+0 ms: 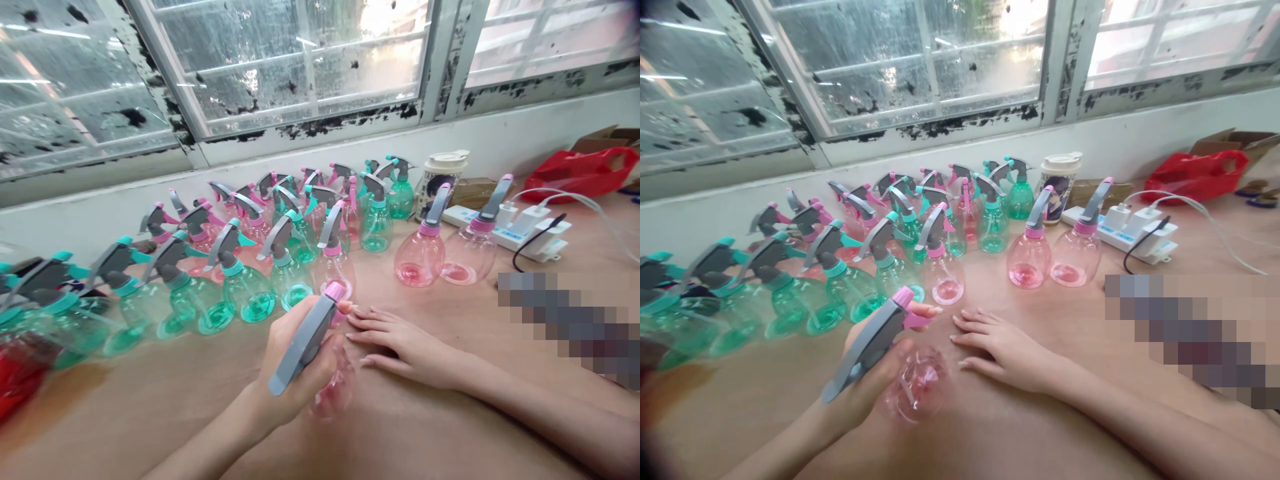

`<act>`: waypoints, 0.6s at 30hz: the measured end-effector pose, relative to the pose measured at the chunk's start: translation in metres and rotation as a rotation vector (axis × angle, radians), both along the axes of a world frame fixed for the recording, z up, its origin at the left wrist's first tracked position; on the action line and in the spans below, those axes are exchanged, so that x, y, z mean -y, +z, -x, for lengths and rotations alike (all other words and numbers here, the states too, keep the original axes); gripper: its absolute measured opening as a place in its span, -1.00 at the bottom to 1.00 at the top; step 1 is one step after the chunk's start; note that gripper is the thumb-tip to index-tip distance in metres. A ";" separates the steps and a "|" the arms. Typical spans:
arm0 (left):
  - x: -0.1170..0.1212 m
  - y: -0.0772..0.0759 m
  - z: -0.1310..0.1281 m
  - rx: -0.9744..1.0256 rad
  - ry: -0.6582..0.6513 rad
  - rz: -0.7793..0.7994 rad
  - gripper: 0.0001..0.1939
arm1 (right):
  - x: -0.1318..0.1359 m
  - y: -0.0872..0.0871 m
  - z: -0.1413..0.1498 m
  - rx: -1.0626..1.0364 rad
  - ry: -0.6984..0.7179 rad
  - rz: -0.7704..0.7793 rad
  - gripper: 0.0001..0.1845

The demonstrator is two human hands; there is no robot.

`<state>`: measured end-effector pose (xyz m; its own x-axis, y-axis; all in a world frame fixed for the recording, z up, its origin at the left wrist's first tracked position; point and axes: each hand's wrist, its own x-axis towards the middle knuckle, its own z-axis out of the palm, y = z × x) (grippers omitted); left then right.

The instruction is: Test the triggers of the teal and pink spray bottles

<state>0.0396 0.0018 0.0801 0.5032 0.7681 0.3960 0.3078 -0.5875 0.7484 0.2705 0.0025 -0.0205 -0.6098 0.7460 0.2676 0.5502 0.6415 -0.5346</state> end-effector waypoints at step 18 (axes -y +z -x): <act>-0.001 -0.009 0.002 -0.033 0.076 -0.090 -0.78 | 0.000 0.001 0.000 0.044 0.008 0.005 -0.50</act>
<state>0.0372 0.0025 0.0712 0.4589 0.7663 0.4497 0.3771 -0.6263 0.6823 0.2709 0.0026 -0.0190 -0.6266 0.7426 0.2363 0.5685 0.6430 -0.5132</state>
